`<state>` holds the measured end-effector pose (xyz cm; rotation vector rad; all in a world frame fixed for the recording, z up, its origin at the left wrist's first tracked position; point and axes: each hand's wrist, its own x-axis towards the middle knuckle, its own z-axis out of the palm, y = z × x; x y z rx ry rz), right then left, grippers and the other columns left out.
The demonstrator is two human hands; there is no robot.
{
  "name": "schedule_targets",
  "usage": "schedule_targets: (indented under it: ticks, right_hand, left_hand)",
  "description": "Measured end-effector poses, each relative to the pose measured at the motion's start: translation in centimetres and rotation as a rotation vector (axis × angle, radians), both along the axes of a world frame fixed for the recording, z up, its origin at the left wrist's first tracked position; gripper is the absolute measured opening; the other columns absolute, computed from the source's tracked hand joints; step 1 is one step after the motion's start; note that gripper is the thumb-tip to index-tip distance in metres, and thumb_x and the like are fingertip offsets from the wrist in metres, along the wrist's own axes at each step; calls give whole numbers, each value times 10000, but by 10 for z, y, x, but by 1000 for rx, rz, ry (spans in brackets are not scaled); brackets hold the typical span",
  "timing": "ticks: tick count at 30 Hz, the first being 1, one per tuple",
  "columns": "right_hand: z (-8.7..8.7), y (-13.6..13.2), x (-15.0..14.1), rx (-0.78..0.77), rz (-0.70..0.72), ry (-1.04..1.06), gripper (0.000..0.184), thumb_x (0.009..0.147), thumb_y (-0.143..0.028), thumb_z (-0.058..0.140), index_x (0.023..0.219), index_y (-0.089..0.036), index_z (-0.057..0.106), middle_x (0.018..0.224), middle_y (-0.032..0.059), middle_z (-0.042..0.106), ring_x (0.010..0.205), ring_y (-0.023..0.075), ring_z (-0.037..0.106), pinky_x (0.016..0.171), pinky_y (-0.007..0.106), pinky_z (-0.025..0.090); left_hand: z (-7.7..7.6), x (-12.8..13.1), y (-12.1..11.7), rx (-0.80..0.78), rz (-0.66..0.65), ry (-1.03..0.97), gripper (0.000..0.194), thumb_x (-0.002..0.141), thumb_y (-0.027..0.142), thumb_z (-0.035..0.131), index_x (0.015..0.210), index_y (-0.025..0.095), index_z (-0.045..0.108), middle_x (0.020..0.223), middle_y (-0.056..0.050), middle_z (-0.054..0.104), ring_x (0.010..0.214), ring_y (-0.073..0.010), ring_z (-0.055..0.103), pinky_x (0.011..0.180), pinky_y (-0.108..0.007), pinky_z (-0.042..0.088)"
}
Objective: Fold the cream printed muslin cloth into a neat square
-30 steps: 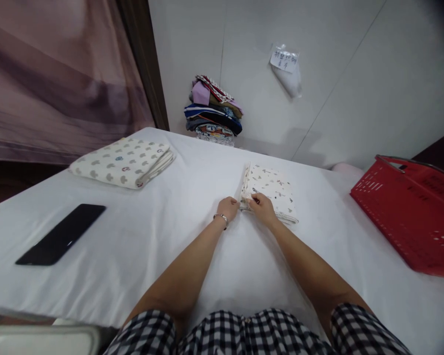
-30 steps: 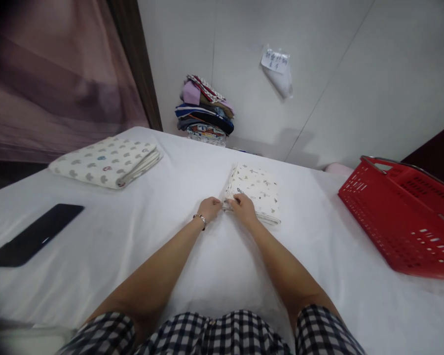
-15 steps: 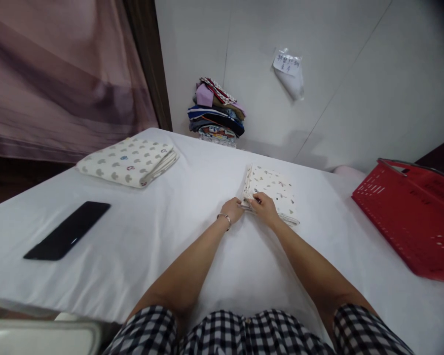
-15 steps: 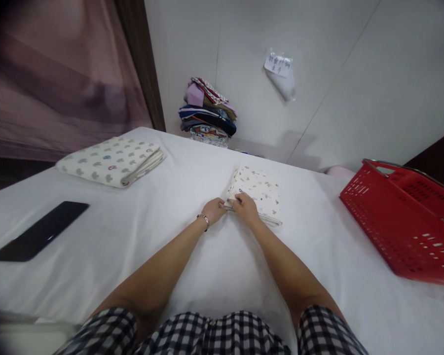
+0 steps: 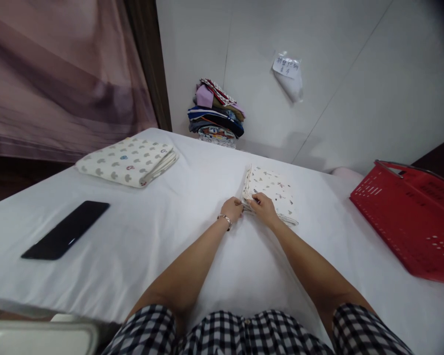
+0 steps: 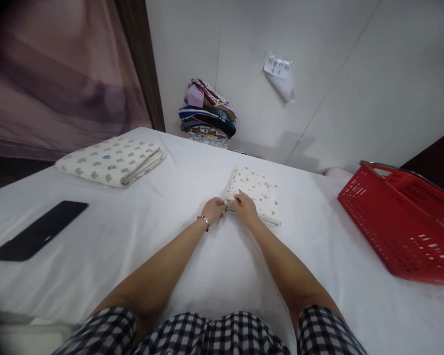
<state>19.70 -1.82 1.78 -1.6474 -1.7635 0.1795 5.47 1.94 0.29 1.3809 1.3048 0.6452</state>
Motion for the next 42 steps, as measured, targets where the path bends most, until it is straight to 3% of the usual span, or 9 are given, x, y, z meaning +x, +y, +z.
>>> schedule_targets:
  ticks: [4, 10, 17, 23, 32, 42]
  right_hand:
    - [-5, 2, 2, 3, 1, 7, 157, 789, -335, 498, 733, -195, 542, 704, -11, 520, 640, 130, 469, 591, 241, 344]
    - [-12, 4, 2, 7, 14, 6, 170, 790, -353, 506, 746, -195, 549, 693, -12, 514, 638, 135, 471, 583, 245, 341]
    - [-1, 1, 0, 40, -10, -16, 156, 807, -334, 494, 761, -194, 543, 727, 5, 529, 663, 146, 477, 610, 254, 357]
    - [3, -6, -8, 8, -2, -182, 109, 830, -287, 475, 835, -202, 544, 832, 31, 555, 798, 170, 510, 689, 268, 370]
    - [2, -9, -22, -63, -36, -340, 130, 813, -261, 512, 920, -195, 544, 921, 60, 557, 892, 204, 500, 733, 296, 373]
    - [-2, -6, -23, -99, -135, -235, 163, 809, -341, 529, 863, -188, 552, 865, 49, 569, 844, 200, 515, 679, 282, 360]
  left_hand:
    - [4, 3, 2, -192, 50, -190, 410, 718, 181, 585, 1111, 132, 482, 797, -56, 665, 574, -123, 626, 476, -191, 417]
    - [5, 6, 2, -221, 75, -218, 400, 743, 267, 598, 1105, 131, 497, 844, -66, 665, 557, -114, 619, 443, -186, 412]
    - [-1, 6, 4, -191, 96, -175, 241, 717, 181, 592, 951, 128, 566, 723, -24, 650, 528, -105, 597, 457, -187, 414]
    - [2, 3, 8, -254, 61, -223, 46, 731, 196, 557, 749, 157, 571, 526, 23, 556, 522, -102, 582, 454, -170, 392]
    - [12, -1, 9, -376, 30, -334, 140, 740, 147, 496, 602, 163, 510, 539, 24, 546, 486, -64, 533, 430, -145, 363]
    - [13, -3, 7, -380, 43, -397, 75, 764, 157, 486, 799, 152, 552, 649, 12, 601, 430, -45, 504, 396, -138, 356]
